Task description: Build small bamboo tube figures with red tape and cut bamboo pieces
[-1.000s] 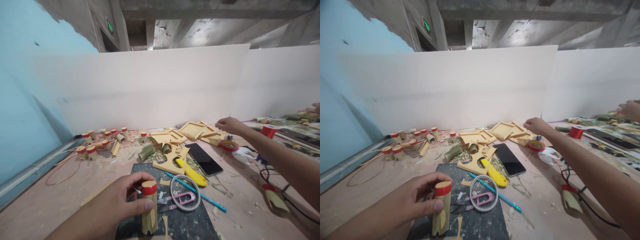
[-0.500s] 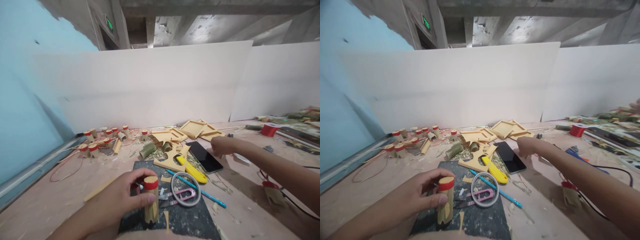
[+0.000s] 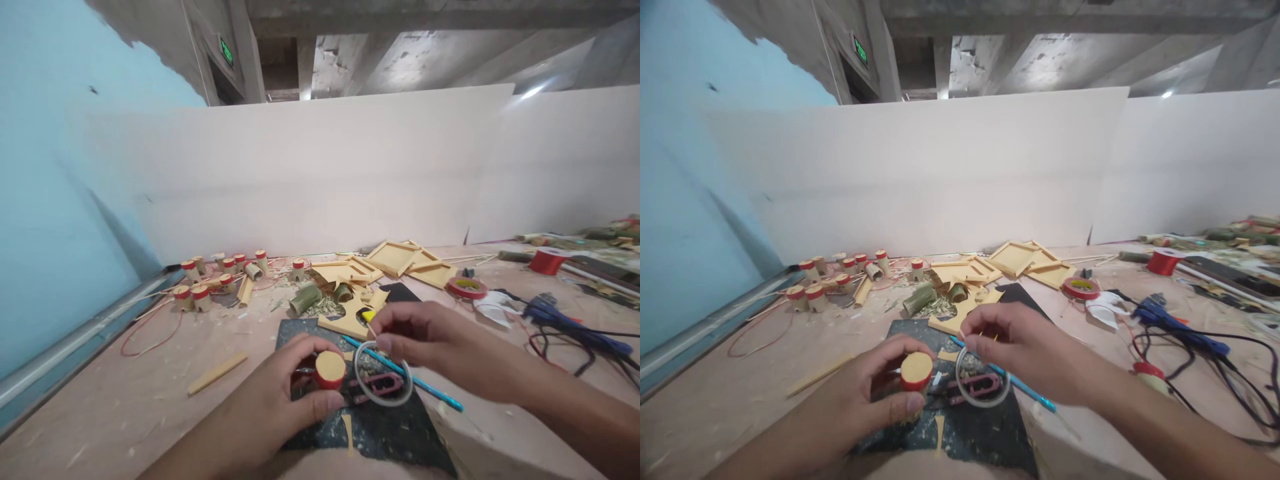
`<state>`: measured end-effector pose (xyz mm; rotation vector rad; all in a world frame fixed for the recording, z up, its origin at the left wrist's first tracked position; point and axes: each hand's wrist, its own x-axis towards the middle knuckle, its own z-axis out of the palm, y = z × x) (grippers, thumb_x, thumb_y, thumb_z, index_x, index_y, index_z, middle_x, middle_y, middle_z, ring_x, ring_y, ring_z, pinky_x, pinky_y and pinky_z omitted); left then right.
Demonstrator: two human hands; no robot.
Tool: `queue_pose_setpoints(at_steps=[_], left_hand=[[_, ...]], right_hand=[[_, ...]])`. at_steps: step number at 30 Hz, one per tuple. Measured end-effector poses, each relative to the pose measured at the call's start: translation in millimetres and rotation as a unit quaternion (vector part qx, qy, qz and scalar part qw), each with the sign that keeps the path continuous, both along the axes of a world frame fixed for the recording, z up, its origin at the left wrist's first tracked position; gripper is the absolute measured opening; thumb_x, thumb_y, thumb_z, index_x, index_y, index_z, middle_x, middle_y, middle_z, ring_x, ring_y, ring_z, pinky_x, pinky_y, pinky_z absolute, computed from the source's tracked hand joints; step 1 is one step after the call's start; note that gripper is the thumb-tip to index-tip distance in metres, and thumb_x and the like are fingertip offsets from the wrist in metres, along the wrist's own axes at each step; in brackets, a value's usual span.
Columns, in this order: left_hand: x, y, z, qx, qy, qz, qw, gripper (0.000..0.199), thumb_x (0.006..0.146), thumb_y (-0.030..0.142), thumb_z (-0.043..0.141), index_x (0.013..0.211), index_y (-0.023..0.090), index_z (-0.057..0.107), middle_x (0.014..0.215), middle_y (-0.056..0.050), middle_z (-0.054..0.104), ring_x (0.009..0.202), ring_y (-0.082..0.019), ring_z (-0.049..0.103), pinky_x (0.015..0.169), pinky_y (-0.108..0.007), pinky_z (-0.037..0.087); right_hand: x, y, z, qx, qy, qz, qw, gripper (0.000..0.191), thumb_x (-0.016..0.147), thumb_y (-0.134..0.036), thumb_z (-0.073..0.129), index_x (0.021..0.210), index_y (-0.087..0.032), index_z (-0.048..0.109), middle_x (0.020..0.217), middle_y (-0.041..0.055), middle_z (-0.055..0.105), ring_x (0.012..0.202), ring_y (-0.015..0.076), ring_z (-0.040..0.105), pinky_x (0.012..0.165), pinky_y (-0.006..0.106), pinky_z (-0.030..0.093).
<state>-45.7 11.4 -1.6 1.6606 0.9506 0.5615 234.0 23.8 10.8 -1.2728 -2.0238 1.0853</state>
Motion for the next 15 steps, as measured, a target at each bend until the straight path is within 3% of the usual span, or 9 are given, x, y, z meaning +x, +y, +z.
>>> queue_pose_setpoints(at_steps=[3, 6, 10, 15], left_hand=[[0.0, 2.0, 0.2, 0.032, 0.024, 0.014, 0.999, 0.036, 0.095, 0.038, 0.077, 0.125, 0.023, 0.066, 0.125, -0.005, 0.068, 0.113, -0.026, 0.064, 0.096, -0.034, 0.047], [1.4, 2.5, 0.4, 0.055, 0.033, 0.007, 0.998, 0.032, 0.096, 0.036, 0.074, 0.123, 0.023, 0.064, 0.117, -0.003, 0.069, 0.109, -0.024, 0.062, 0.095, -0.033, 0.047], [3.8, -0.1, -1.4, 0.052, 0.049, -0.004, 0.997, 0.022, 0.101, 0.033, 0.066, 0.121, 0.024, 0.063, 0.106, 0.001, 0.066, 0.099, -0.020, 0.058, 0.088, -0.030, 0.046], [4.7, -1.7, -3.5, 0.058, 0.090, 0.041, 0.993, 0.032, 0.104, 0.041, 0.057, 0.132, 0.027, 0.056, 0.099, 0.001, 0.061, 0.089, -0.020, 0.053, 0.080, -0.031, 0.042]], right_hand=[[-17.7, -10.4, -10.0, -0.093, 0.119, 0.024, 0.988, 0.036, 0.095, -0.058, 0.076, 0.099, -0.022, 0.069, 0.083, 0.0003, 0.067, 0.075, 0.0176, 0.058, 0.066, 0.027, 0.045], [-23.0, -9.0, -23.0, -0.126, 0.180, 0.020, 0.975, 0.044, 0.088, -0.061, 0.084, 0.093, -0.022, 0.063, 0.080, -0.0019, 0.062, 0.072, 0.0164, 0.055, 0.065, 0.027, 0.043], [-23.9, -6.7, -38.1, -0.111, 0.163, 0.022, 0.980, 0.052, 0.094, -0.072, 0.071, 0.090, -0.022, 0.057, 0.076, -0.0032, 0.058, 0.068, 0.0149, 0.051, 0.063, 0.027, 0.042], [-30.8, -12.4, -46.9, -0.054, 0.068, 0.009, 0.996, 0.051, 0.101, -0.069, 0.061, 0.087, -0.021, 0.062, 0.074, -0.0023, 0.060, 0.067, 0.0152, 0.051, 0.061, 0.027, 0.039]])
